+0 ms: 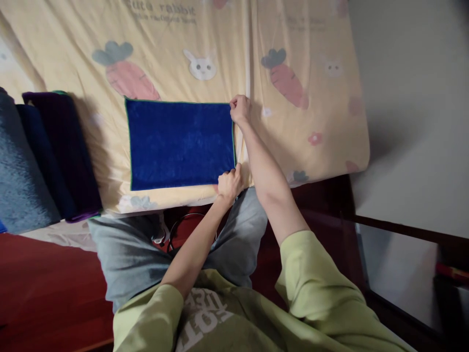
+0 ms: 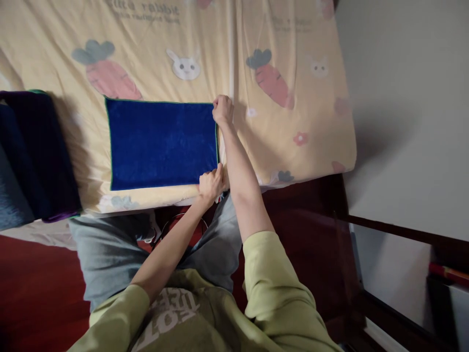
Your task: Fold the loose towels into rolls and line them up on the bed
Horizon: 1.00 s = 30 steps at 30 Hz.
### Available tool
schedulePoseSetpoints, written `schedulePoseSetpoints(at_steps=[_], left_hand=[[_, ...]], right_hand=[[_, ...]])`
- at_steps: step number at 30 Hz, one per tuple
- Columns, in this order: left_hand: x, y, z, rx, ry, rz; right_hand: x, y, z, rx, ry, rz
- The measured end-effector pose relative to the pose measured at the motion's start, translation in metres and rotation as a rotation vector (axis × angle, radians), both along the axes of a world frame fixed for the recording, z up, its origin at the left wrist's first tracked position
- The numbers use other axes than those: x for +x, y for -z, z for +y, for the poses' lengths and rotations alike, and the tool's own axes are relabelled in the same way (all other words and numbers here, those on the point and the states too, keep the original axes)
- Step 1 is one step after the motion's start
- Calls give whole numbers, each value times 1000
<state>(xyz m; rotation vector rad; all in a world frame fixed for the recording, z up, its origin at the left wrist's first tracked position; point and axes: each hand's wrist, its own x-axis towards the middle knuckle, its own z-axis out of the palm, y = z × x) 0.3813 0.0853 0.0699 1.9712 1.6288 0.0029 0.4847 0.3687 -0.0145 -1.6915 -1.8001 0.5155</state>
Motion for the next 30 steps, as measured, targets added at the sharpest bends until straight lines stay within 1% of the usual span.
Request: schedulePoseSetpoints(at_steps=[2,6,10,13,15,17,18,19,20,22,23,24,25,27,29,30], left_hand=[[-1,0,-3,14,40,7],[-2,-3,-6,63,168,-9],[-4,4,-5,80,285,-19],[-3,12,-8,68,338,4],[-4,12,-14,69,365,-5],[-12,9,-19,95,389,-56],[-19,7,-21,118,384,-85],[-30,5,-21,149,352,-107],[-43,4,-21,188,289,-117],[-79,5,-18,265,106,-101],[-100,8,-17,292,27,-87],[-121,11,-16,305,-7,-81],[-142,14,-15,303,5,-79],[-181,19,-18,288,71,-81],[-214,21,-26,280,101,-86],[-228,21,-31,279,101,-85]], right_hand=[[0,1,2,-10,4,-23],[2,10,2,19,8,0],[2,13,-1,73,3,36],[-5,3,-8,-6,19,-39],[-14,-7,-21,-55,46,-120],[-27,-16,-42,-23,19,-160],[-34,-19,-56,10,-24,-168],[-41,-21,-70,36,-84,-179],[-47,-22,-85,49,-150,-195],[-57,-21,-111,39,-261,-237],[-60,-19,-120,25,-289,-250],[-62,-17,-126,12,-296,-253],[-63,-16,-129,0,-287,-248],[-64,-18,-131,-18,-250,-222],[-63,-27,-138,-26,-231,-191],[-62,-34,-146,-31,-239,-178]])
